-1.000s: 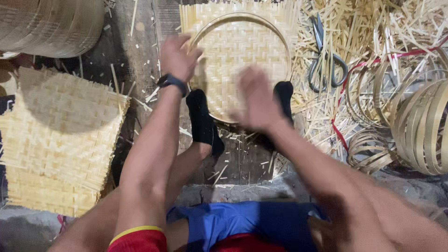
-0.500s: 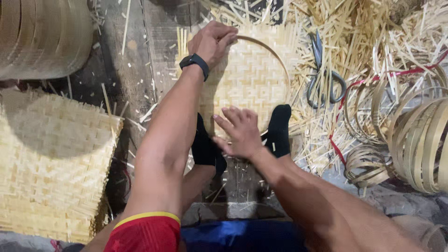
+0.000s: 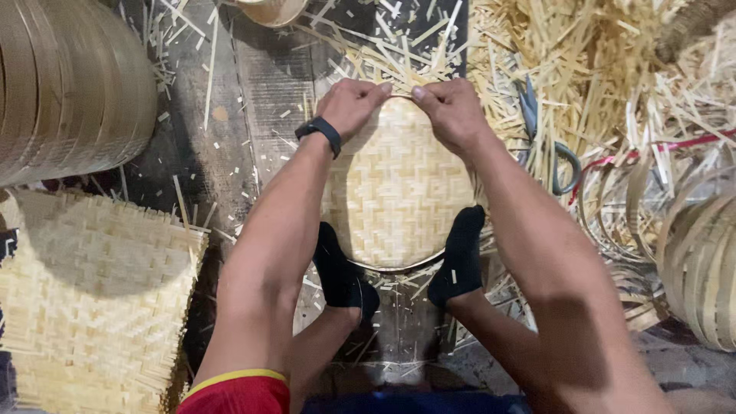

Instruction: The person weaves bamboo strips into circular panels and attaches them to bamboo rings, using scissors to trim the edges.

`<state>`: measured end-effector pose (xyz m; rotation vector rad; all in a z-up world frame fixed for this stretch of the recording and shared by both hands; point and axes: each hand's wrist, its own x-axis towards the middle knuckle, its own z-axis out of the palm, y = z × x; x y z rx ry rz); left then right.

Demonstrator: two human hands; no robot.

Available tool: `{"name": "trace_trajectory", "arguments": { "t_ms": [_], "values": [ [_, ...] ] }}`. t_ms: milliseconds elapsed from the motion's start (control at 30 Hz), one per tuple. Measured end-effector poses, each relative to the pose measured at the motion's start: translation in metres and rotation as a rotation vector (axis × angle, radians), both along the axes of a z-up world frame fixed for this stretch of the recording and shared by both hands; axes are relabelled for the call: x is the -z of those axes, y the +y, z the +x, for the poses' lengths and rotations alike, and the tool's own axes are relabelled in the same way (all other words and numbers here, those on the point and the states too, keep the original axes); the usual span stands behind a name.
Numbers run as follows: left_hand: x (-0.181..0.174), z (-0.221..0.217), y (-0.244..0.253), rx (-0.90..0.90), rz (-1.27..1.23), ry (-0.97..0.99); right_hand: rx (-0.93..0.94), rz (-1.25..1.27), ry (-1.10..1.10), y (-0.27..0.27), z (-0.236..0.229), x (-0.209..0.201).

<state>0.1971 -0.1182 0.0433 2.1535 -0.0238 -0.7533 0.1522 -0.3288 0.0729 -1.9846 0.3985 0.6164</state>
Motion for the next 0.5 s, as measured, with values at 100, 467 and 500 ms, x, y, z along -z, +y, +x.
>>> {"name": "trace_trajectory", "arguments": {
  "t_ms": [100, 467, 500],
  "values": [
    [0.010, 0.006, -0.001, -0.011, -0.051, 0.005, -0.076, -0.343, -0.941, 0.004, -0.021, 0.004],
    [0.015, 0.002, 0.001, -0.016, -0.087, 0.025, 0.138, -0.293, -0.080, -0.029, -0.054, 0.052],
    [0.015, -0.001, 0.005, -0.017, -0.098, -0.024, 0.138, -0.263, -0.099, -0.031, -0.053, 0.056]
  ]
}}
